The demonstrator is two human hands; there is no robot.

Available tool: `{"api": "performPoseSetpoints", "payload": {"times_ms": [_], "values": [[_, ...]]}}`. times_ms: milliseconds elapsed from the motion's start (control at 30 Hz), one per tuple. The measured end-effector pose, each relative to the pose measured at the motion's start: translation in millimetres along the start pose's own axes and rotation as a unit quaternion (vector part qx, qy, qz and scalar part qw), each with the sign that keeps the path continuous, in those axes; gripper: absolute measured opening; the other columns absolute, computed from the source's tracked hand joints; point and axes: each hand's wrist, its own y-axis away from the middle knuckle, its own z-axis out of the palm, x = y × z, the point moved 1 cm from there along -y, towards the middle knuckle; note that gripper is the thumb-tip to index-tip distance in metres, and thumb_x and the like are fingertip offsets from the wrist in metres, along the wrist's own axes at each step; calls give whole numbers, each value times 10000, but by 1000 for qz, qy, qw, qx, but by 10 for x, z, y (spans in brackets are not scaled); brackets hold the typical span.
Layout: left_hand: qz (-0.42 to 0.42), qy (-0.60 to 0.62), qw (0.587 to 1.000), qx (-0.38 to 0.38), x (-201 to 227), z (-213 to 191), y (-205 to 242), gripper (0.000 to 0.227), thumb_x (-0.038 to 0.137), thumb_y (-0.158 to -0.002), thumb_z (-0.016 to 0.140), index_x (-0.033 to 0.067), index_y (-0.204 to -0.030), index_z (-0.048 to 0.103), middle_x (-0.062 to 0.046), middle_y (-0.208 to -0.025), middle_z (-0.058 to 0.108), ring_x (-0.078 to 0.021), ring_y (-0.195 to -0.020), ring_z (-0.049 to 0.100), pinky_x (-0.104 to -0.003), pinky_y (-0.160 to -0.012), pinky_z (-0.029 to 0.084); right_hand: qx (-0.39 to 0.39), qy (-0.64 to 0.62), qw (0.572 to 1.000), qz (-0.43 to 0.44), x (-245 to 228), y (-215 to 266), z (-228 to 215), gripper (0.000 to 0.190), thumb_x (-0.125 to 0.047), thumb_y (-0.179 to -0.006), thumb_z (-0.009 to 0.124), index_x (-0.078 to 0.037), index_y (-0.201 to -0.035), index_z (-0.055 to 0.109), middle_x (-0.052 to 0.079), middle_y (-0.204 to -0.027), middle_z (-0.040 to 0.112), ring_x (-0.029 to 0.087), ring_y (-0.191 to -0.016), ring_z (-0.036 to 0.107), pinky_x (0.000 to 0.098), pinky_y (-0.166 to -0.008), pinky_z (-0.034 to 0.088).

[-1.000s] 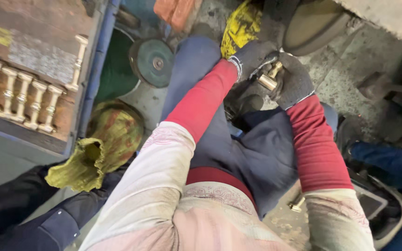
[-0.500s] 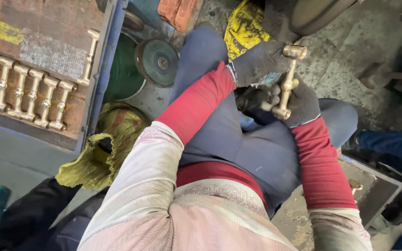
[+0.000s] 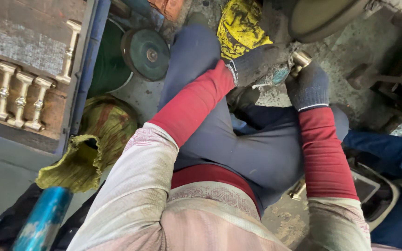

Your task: The person is sitting on the floor, polishing small brass-colored metal objects using a grinding machine. They hold each object against the spinning wheel to smooth its surface, then place it into a nearby tray.

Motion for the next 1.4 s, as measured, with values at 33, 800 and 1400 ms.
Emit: {"api": "performPoseSetpoints", "payload": {"times_ms": [33,800,1400], "values": [[-16,56,998,28,-31,-49,-30,341,235,-998,629,26,-1267,623,-61,-1134,709,-130,-1005,680,-306,-864,569,-14,4,1000,4,70,-42,11,372,-40,-892,722,-81,-1258,667,186,-1065,678,409,-963,668,461,-790,558],[124,-438,878,146,62,12,-167,274,297,-1019,612,45,-1110,670,-126,-921,729,-213,-833,696,-354,-772,555,-120,42,991,-33,683,-201,618,290,-89,-863,688,42,-1121,705,257,-1020,717,448,-1002,670,493,-823,528],[120,-465,861,170,196,29,-149,343,377,-1003,629,53,-1095,696,-123,-958,750,-219,-851,746,-353,-760,580,-150,-774,538,298,55,-66,583,734,-71,-853,813,-33,-1458,400,125,-1434,576,262,-1267,634,419,-1026,605]]}}
